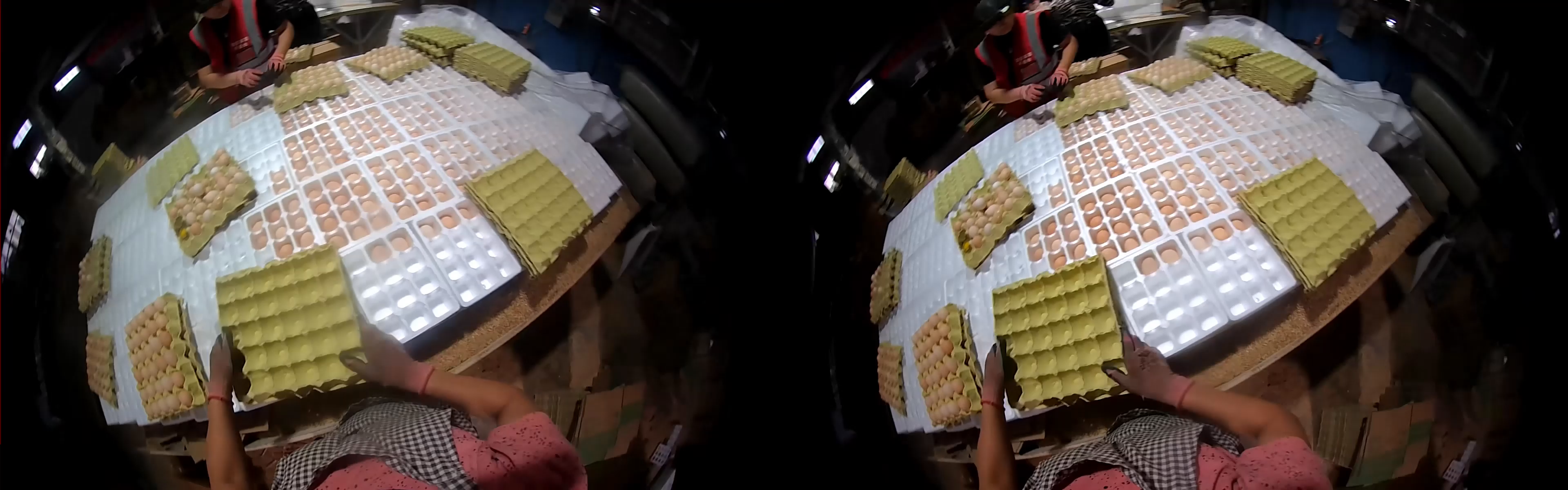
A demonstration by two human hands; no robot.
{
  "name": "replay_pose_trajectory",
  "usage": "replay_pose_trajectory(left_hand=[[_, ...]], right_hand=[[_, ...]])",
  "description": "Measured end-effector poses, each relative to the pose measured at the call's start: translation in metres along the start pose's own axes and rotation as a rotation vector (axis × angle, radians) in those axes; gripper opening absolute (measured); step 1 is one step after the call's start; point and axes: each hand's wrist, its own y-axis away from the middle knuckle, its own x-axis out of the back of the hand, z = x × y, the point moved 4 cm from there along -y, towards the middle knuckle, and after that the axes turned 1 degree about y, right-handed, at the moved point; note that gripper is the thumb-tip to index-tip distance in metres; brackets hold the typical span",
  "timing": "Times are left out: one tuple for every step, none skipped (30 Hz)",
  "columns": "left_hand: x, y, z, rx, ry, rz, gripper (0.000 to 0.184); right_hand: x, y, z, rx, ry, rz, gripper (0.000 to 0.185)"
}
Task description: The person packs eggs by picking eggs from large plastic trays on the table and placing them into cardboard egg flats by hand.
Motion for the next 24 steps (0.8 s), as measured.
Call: replay_pose_trajectory(left_hand=[[0.0,0.008,0.02,0.095,-0.043,0.002,0.038],[0.003,0.014,0.049,0.096,0.186,-0.044,0.035],[0.002,0.019,0.075,0.109,0.414,-0.088,0.032],[-0.008,0.021,0.106,0.009,0.63,-0.141,0.033],[-0.028,0.015,0.121,-0.017,0.619,-0.121,0.039],[-0.044,0.021,0.176,-0.108,0.666,-0.126,0.045],[-0.075,0.017,0.208,0.009,0.767,-0.246,0.055],[-0.096,0.029,0.272,-0.045,0.928,-0.355,0.065],[-0.138,0.024,0.302,-0.293,0.894,-0.402,0.075],[-0.176,0.023,0.343,-0.499,0.647,-0.289,0.082],[-0.196,0.036,0.399,-0.502,0.615,-0.35,0.086],[-0.234,0.043,0.436,-0.557,0.587,-0.224,0.085],[-0.257,0.052,0.474,-0.503,0.54,-0.311,0.089],[-0.288,0.059,0.501,-0.513,0.465,-0.334,0.09],[-0.316,0.064,0.521,-0.522,0.386,-0.359,0.092],[-0.336,0.07,0.533,-0.509,0.333,-0.349,0.093],[-0.352,0.074,0.538,-0.496,0.278,-0.338,0.094],[-0.364,0.075,0.541,-0.418,0.195,-0.428,0.095],[-0.382,0.067,0.537,-0.397,0.196,-0.408,0.095],[-0.411,0.055,0.52,-0.288,0.116,-0.474,0.094],[-0.431,0.049,0.505,-0.176,0.035,-0.545,0.093],[-0.43,0.049,0.502,-0.167,0.095,-0.563,0.091],[-0.437,0.047,0.503,-0.152,0.088,-0.549,0.091],[-0.446,0.048,0.505,-0.12,0.146,-0.573,0.09]], right_hand=[[-0.003,0.001,0.004,0.093,-0.057,0.142,0.073],[0.013,0.005,0.008,0.071,-0.039,0.167,0.073],[0.039,0.011,0.01,0.059,-0.16,0.17,0.072],[0.068,0.019,0.012,0.049,-0.283,0.163,0.071],[0.109,0.03,0.019,0.06,-0.276,0.193,0.073],[0.15,0.039,0.027,0.092,-0.13,0.312,0.072],[0.191,0.047,0.051,0.105,-0.019,0.4,0.07],[0.24,0.059,0.065,-0.053,-0.098,0.485,0.064],[0.289,0.073,0.078,-0.21,-0.196,0.58,0.06],[0.336,0.088,0.091,-0.352,-0.304,0.683,0.056],[0.38,0.103,0.1,-0.366,-0.305,0.809,0.056],[0.445,0.119,0.166,-0.297,0.235,0.835,0.053],[0.487,0.135,0.197,-0.216,0.368,0.845,0.051],[0.529,0.152,0.228,-0.138,0.505,0.861,0.048],[0.552,0.157,0.244,-0.199,0.515,0.898,0.046],[0.574,0.161,0.26,-0.26,0.523,0.934,0.044],[0.589,0.161,0.288,-0.315,0.454,0.998,0.042],[0.583,0.15,0.308,-0.324,0.477,0.918,0.04],[0.577,0.139,0.327,-0.33,0.5,0.837,0.039],[0.553,0.117,0.348,-0.522,0.608,0.717,0.043],[0.523,0.104,0.407,-0.555,0.92,0.686,0.048],[0.494,0.093,0.467,-0.594,1.235,0.665,0.053],[0.496,0.095,0.47,-0.702,0.615,0.73,0.052],[0.498,0.095,0.464,-0.691,0.467,0.627,0.052]])
